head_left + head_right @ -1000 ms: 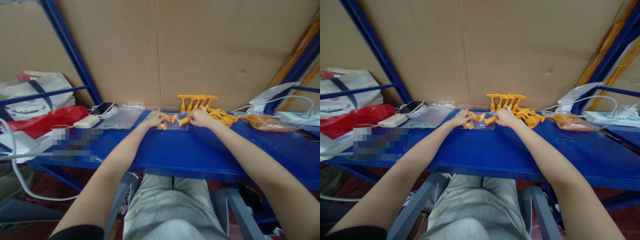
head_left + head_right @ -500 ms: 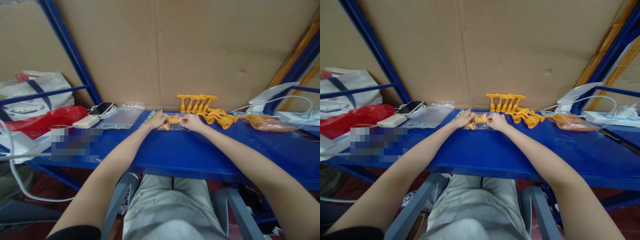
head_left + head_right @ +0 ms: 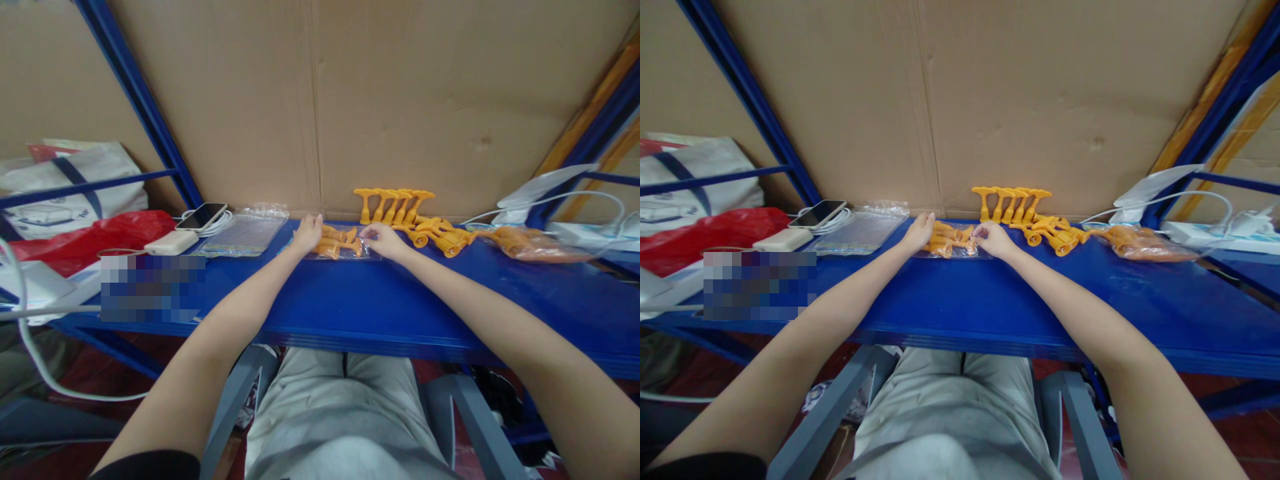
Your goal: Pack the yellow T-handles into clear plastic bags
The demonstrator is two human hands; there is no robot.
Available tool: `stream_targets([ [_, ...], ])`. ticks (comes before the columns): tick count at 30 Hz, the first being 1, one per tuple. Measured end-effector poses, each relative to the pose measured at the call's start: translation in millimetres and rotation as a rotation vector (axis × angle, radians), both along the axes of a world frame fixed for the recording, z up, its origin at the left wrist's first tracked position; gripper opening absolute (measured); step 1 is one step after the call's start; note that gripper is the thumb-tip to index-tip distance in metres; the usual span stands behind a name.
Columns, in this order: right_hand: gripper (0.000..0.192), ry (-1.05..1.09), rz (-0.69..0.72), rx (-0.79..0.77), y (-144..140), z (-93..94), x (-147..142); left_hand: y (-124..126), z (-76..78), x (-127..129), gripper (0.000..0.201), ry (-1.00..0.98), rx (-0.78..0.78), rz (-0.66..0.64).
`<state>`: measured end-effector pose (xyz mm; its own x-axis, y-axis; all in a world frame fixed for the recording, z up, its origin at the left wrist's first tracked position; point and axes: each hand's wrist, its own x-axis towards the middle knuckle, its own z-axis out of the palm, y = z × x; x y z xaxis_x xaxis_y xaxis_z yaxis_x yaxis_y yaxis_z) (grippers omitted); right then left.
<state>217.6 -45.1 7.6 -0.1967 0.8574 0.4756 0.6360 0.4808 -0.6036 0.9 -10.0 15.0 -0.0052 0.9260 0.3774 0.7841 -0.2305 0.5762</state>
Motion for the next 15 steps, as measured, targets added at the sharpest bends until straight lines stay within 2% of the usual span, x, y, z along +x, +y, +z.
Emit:
stream_targets([
  [2, 0.012, -0.123, -0.022, -0.006, -2, 0.9, 2, -3, 2.7, 0, 0.045, -0.026, -0.02, 0.039],
  [6, 0.03, -0.264, 0.104, -0.034, -4, 0.8, 4, -9, 6.9, 1, 0.045, -0.05, -0.047, 0.063],
  [10, 0.029, -0.242, 0.304, 0.029, -2, -3.3, 2, -12, 9.5, 1, 0.042, -0.03, -0.06, 0.071],
  [15, 0.022, -0.213, 0.423, 0.01, 1, -6.7, 2, -11, 9.8, -4, 0.024, 0.058, -0.09, 0.079],
])
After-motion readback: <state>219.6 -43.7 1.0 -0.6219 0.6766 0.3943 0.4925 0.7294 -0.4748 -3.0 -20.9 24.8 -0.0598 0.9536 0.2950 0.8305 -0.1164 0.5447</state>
